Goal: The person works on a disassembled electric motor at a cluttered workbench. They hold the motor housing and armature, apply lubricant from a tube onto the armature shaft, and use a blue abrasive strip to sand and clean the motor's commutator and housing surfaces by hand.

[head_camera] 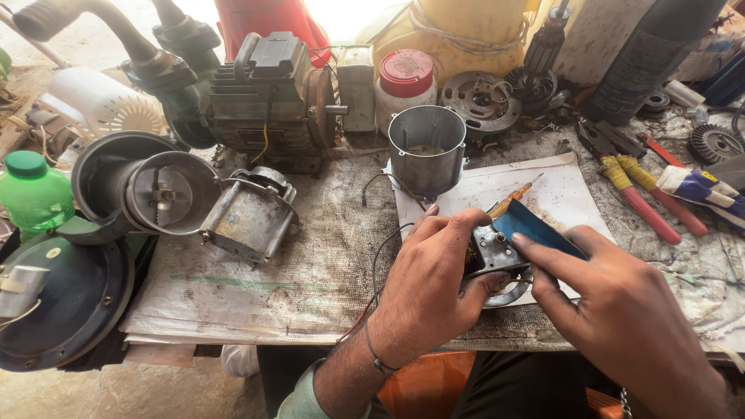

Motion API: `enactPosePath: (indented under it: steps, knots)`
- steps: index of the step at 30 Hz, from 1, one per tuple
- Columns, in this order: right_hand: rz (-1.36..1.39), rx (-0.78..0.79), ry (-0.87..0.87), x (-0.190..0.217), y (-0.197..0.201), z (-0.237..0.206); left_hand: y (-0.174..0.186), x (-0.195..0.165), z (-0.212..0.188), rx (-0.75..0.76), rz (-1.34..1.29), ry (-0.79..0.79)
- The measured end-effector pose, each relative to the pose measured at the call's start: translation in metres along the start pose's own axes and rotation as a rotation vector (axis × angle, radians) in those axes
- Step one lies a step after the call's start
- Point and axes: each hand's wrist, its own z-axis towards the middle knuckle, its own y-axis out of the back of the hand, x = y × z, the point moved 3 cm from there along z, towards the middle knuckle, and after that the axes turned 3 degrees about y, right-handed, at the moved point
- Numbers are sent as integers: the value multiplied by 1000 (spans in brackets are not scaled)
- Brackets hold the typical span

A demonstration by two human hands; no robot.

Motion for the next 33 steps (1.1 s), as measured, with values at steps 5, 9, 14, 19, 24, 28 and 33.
enactPosePath:
  steps: [5,9,14,19,24,28,33]
  knots:
    - [-21,30,-23,1,0,0,-1,0,0,8,-38,12]
    - [-14,11,-38,1,-1,2,-1,2,1,11,-35,4]
    - [-44,24,-20,3,-3,-1,-2,5,0,-15,-55,1]
    - [-54,-91,-8,2,4,0,-6,6,-3,-25,-37,-12]
    - [3,-125,0,1,12,-6,-6,7,-4,-24,-40,-28]
    - [98,-91,33,9,5,-6,-7,6,-5,-15,-30,-12]
    - [51,-95,55,23,5,3,-7,6,-6,0,-30,-4]
